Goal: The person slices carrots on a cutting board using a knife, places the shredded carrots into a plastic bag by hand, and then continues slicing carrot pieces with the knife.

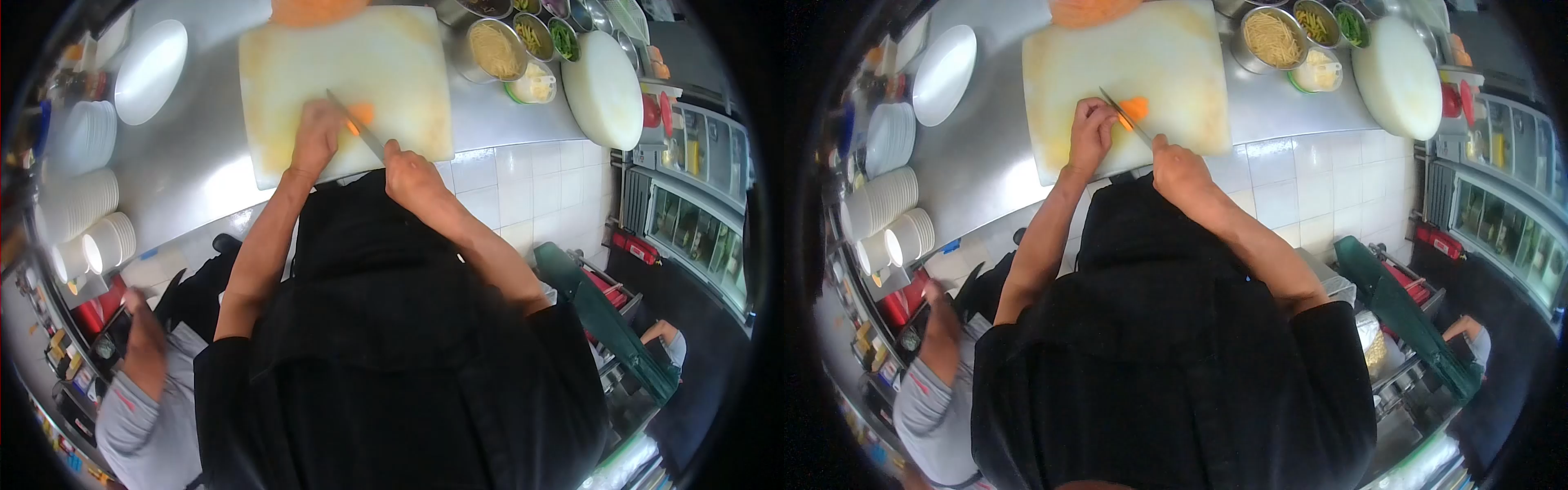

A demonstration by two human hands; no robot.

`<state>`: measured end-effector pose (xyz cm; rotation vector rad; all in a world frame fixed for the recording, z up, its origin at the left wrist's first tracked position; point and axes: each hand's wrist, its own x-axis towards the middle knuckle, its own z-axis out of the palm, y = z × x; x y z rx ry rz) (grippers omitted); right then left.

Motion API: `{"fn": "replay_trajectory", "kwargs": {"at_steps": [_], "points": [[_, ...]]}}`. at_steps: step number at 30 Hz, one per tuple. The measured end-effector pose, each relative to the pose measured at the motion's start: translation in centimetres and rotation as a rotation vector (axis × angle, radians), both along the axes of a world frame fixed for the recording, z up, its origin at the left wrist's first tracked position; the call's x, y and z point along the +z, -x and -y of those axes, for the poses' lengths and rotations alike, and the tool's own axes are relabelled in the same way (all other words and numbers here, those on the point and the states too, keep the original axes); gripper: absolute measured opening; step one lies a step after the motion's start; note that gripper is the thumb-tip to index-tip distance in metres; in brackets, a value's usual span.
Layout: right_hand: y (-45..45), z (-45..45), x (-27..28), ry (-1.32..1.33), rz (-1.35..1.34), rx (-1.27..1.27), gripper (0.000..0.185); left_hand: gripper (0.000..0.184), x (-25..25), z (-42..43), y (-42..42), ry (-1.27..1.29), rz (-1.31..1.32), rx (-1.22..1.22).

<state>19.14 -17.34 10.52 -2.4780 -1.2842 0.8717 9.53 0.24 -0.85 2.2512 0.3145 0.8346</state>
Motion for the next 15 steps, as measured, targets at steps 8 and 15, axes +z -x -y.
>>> {"fn": "replay_trajectory", "kwargs": {"at_steps": [8,15], "points": [[-1.3,0.6,4.2,0.073,-0.087,0.017,0.015,0.012,-1.6,-0.3,-0.4,0.067,0.009,0.048],[-0.9,0.4,4.7,0.128,-0.088,0.018,0.016,0.011,-1.0,-0.4,-0.3,0.043,-0.019,0.046]]}}
